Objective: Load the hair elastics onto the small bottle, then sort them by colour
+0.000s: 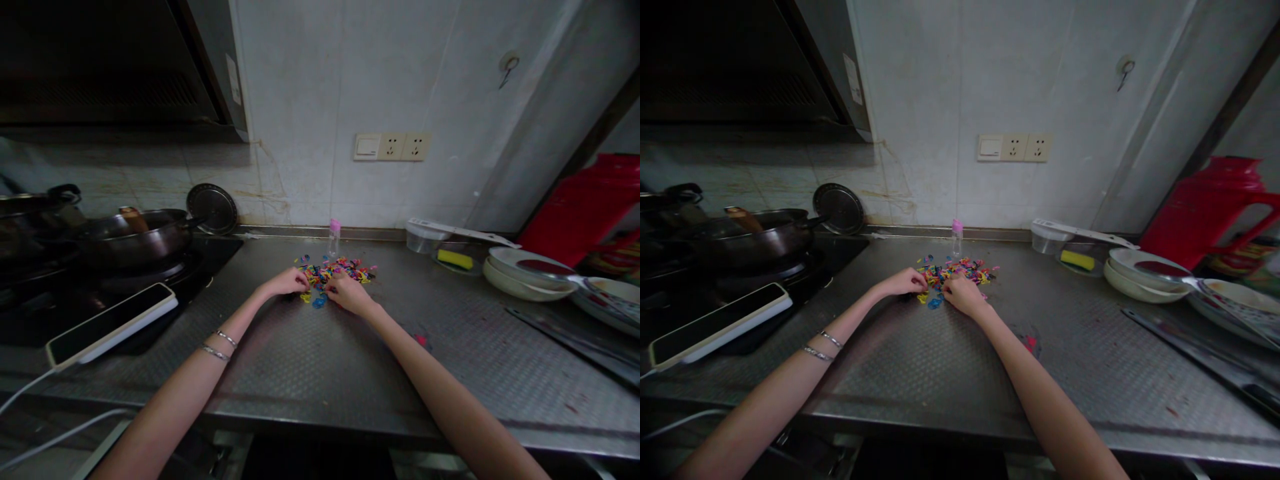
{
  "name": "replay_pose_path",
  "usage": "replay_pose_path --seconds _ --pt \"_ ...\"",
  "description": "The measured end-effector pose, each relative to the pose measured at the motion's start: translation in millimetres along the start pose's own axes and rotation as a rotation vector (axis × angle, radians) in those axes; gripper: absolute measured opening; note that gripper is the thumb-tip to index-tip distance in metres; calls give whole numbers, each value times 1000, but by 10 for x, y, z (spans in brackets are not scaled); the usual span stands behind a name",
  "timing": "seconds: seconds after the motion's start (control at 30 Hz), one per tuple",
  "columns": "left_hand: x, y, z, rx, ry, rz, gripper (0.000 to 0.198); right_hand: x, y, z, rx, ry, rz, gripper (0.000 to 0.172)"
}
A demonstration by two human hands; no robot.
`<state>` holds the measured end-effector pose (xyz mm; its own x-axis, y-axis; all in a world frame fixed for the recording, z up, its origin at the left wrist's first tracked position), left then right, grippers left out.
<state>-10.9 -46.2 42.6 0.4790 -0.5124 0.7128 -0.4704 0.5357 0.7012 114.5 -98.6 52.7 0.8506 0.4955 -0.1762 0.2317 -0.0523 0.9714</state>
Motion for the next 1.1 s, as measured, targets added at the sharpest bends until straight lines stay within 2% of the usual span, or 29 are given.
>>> replay_pose_path --seconds 0.2,0.37,0.6,0.83,0.97,1.1 --pt "-42 43 -1 33 5 21 15 11 -22 -3 27 14 -4 15" --pt "-104 112 8 105 49 31 18 69 -36 -25 39 19 -61 13" --pt "-147 237 58 221 84 58 20 105 130 -107 110 5 -125 12" --pt "-296 372 82 368 141 43 24 -143 101 -354 -35 -36 44 15" --pt "-307 365 81 364 120 60 23 -279 24 -448 -70 -46 92 19" --pt "-271 345 85 348 108 41 23 -286 -16 -463 -99 -25 67 22"
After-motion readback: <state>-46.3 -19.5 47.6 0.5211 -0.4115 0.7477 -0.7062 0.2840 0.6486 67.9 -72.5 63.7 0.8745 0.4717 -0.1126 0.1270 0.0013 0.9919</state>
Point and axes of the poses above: each hand's wrist, its own z-axis away from the middle knuckle, its own y-axis out of the back of the hand, x = y × z, the point moved 7 cm from there along -z, towards the middle knuckle, and after that the axes turned 7 degrees about -x, right-handed, at the moved point
